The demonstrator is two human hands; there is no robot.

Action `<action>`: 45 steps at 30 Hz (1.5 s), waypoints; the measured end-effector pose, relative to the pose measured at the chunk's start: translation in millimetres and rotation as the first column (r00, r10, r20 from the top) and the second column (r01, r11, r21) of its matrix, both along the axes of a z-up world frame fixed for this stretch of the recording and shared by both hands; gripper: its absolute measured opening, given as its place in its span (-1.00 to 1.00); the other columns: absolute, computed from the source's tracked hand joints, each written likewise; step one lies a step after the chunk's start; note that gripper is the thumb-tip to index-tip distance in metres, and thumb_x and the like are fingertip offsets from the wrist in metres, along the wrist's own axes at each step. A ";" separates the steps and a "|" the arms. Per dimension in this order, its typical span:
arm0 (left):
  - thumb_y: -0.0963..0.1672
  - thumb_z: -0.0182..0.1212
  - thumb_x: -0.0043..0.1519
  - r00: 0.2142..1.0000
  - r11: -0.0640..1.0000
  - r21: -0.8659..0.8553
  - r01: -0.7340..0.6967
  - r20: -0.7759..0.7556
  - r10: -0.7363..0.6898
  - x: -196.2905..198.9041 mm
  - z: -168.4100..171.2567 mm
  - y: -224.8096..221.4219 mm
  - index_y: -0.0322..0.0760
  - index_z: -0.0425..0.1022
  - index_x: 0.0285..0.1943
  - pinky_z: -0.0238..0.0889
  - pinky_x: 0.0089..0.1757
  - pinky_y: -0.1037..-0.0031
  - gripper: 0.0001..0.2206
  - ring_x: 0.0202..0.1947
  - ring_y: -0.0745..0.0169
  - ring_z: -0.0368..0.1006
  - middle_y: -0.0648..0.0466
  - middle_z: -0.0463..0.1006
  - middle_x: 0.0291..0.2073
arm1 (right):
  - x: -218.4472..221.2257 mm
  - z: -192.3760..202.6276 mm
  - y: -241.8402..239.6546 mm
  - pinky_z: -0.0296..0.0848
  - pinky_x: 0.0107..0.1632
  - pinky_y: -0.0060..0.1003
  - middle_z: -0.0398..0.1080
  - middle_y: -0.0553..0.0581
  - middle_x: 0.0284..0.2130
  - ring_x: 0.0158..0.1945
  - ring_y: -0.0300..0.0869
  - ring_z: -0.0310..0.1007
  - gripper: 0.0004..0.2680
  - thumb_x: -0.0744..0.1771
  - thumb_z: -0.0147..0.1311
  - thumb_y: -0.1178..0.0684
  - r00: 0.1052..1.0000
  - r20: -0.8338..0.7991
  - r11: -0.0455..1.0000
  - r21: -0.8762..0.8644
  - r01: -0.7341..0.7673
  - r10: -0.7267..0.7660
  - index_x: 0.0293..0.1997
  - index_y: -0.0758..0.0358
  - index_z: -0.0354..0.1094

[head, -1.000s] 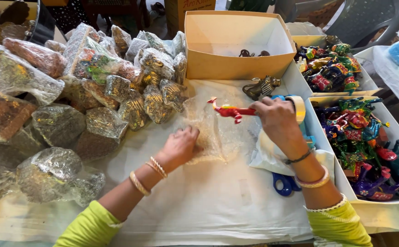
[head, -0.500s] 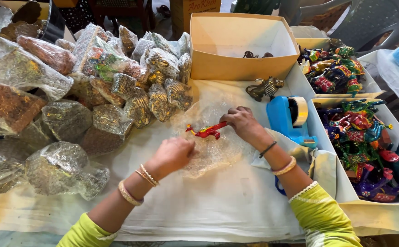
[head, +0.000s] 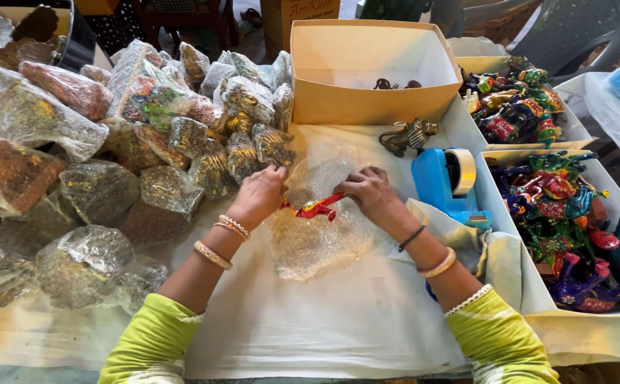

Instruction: The person wraps a small, red decorative figurine in bubble wrap. They fold the plastic around the object and secure it by hand, then place the wrapped item onto a pile of similarly wrapped items.

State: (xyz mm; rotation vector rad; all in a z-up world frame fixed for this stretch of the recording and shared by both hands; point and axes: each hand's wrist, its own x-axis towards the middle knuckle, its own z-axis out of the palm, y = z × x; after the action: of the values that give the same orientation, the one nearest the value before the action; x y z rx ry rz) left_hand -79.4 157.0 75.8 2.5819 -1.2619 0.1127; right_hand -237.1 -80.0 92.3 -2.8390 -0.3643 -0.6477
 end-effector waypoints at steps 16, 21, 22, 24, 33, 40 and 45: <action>-0.17 0.26 0.16 0.928 0.916 -0.399 0.038 -0.326 -0.181 9.0 13.9 3.8 -0.41 0.43 -0.20 0.35 -0.35 0.31 -0.83 -0.49 0.14 0.45 -0.01 0.51 -0.51 | -1.4 -9.8 -77.1 0.50 -0.06 -0.17 0.46 0.19 -0.16 -0.12 0.04 0.54 -0.84 0.38 0.03 0.28 0.973 -0.092 0.842 0.487 0.231 -0.213 0.01 0.19 0.46; -0.13 0.35 0.16 0.851 0.980 -0.195 0.023 -0.510 -0.122 -14.9 51.8 4.4 -0.25 0.41 0.04 0.22 -0.40 0.31 -0.69 -0.54 0.19 0.29 -0.03 0.39 -0.60 | -1.3 -14.7 -68.5 0.44 0.02 -0.10 0.37 0.22 -0.06 0.03 0.13 0.41 -0.71 0.24 0.21 0.21 0.972 -0.227 0.940 0.312 0.134 -0.063 0.06 0.12 0.42; -0.13 0.35 0.16 0.851 0.981 -0.193 0.025 -0.510 -0.122 -11.9 44.1 4.4 -0.25 0.41 0.04 0.22 -0.40 0.31 -0.69 -0.54 0.19 0.29 -0.03 0.39 -0.60 | -1.6 -15.6 -68.6 0.44 0.02 -0.10 0.37 0.22 -0.06 0.03 0.13 0.41 -0.71 0.24 0.21 0.21 0.972 -0.227 0.940 0.314 0.136 -0.065 0.06 0.12 0.42; -0.15 0.35 0.14 0.893 0.975 -0.192 0.113 -0.411 -0.184 -5.5 28.3 5.2 -0.22 0.49 0.01 0.30 -0.32 0.35 -0.73 -0.43 0.16 0.39 -0.01 0.47 -0.45 | -1.4 -17.3 -68.4 0.44 0.12 -0.12 0.35 0.20 -0.02 0.09 0.09 0.41 -0.72 0.28 0.21 0.15 0.948 -0.292 0.931 0.294 0.217 -0.128 0.09 0.02 0.39; -0.24 0.19 0.26 0.851 0.876 -0.452 0.167 -0.383 -0.359 14.3 -3.4 5.3 -0.35 0.44 -0.08 0.40 -0.14 0.41 -0.90 -0.21 0.20 0.53 0.03 0.57 -0.26 | 13.5 -49.3 -76.5 0.23 0.25 -0.02 0.21 0.32 0.17 0.22 0.20 0.18 -0.60 0.34 0.19 -0.01 0.928 -0.277 0.817 0.454 0.354 -0.248 0.32 0.08 0.16; -0.29 0.14 0.32 0.699 0.793 -0.604 0.076 -0.535 -0.474 25.6 -23.9 2.2 -0.40 0.39 -0.05 0.40 -0.08 0.49 -0.92 -0.14 0.35 0.52 0.06 0.57 -0.25 | 12.3 -48.7 -75.1 0.27 0.28 -0.06 0.23 0.14 0.07 0.18 0.04 0.25 -0.84 0.27 0.34 0.01 0.975 -0.139 0.907 0.364 0.213 -0.173 -0.11 -0.03 0.51; -0.33 0.09 0.27 0.674 0.750 -0.661 0.029 -0.541 -0.503 27.9 -24.4 5.3 -0.41 0.40 0.03 0.41 0.00 0.53 -0.81 -0.05 0.39 0.55 0.09 0.59 -0.18 | 5.8 -35.6 -69.1 0.32 0.19 -0.08 0.19 0.15 -0.01 0.09 0.09 0.23 -0.77 0.21 0.38 0.01 0.970 -0.216 0.909 0.371 0.188 -0.113 -0.12 0.00 0.45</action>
State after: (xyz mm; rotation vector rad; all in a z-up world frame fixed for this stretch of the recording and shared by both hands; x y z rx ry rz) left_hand -51.5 162.3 51.3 1.5721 -1.0569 -0.4257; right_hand -231.3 -149.1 56.7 -2.5277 0.0206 -0.4129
